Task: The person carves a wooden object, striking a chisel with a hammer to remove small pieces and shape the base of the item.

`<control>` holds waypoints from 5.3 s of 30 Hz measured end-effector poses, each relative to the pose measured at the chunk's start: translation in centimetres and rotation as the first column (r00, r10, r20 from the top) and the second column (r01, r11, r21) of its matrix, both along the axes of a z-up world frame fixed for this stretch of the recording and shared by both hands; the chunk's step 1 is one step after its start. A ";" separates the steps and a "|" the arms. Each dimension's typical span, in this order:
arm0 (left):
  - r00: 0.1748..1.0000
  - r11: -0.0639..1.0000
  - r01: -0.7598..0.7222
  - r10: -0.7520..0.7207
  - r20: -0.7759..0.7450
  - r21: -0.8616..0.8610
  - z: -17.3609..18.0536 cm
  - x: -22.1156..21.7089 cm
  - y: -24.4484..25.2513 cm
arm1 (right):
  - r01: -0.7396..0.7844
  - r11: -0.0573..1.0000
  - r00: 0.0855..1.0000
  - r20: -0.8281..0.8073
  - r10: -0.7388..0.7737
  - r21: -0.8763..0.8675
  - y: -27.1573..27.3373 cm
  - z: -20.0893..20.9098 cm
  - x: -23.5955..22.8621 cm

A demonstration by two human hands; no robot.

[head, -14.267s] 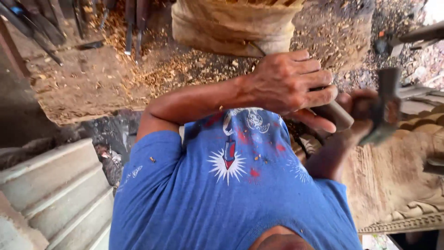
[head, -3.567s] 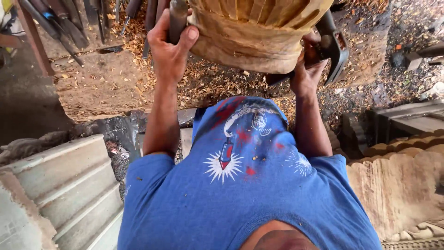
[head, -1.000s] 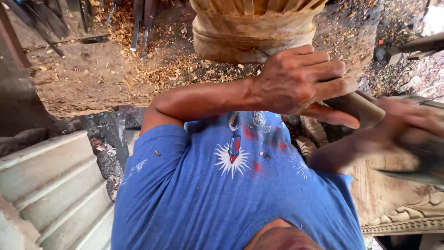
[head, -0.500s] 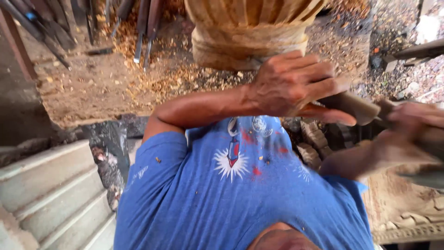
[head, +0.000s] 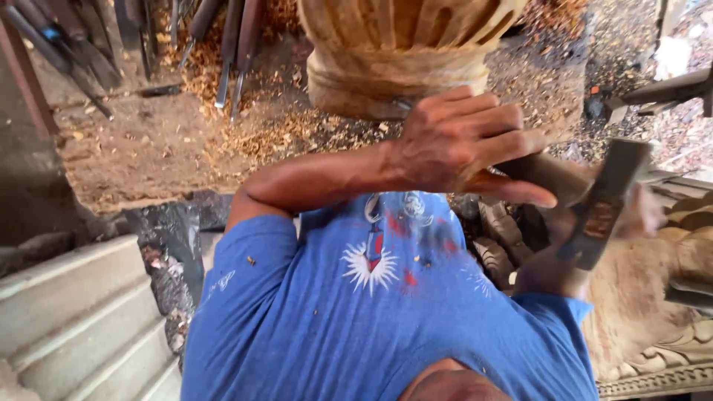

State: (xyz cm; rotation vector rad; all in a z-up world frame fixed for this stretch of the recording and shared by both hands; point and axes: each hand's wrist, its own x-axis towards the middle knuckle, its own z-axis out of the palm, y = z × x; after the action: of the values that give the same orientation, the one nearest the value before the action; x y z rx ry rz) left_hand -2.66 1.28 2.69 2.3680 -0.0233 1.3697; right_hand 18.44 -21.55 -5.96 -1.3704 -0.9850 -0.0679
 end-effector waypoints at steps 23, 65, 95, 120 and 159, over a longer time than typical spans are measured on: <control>0.947 0.951 0.308 -0.303 -0.110 0.030 -2.1 -4.3 -2.0 | -0.215 0.975 0.751 -0.629 0.202 0.057 7.9 -5.4 -3.9; 0.935 0.968 -0.152 0.076 -0.347 -0.199 -1.8 -9.5 -1.4 | -0.379 0.926 0.630 -0.734 0.254 -0.005 11.2 -9.8 0.7; 0.998 0.998 0.057 -0.058 0.038 0.040 -1.5 0.3 0.1 | 0.144 0.976 0.977 0.182 -0.114 -0.162 -1.6 0.6 -0.6; 1.000 1.000 0.000 0.000 -0.002 0.006 -1.0 0.0 0.7 | 0.170 0.976 0.969 0.205 -0.141 -0.136 -0.7 0.2 0.1; 0.995 0.999 0.045 -0.047 0.084 0.019 -0.8 -1.6 1.7 | 0.138 0.986 0.967 0.228 -0.114 -0.092 -1.0 1.9 0.5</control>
State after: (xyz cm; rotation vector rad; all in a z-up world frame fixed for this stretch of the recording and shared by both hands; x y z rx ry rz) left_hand -4.29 2.98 1.87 2.3075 -0.1134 1.4524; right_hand 18.98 -22.56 -4.07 -1.5480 -1.0991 -0.2729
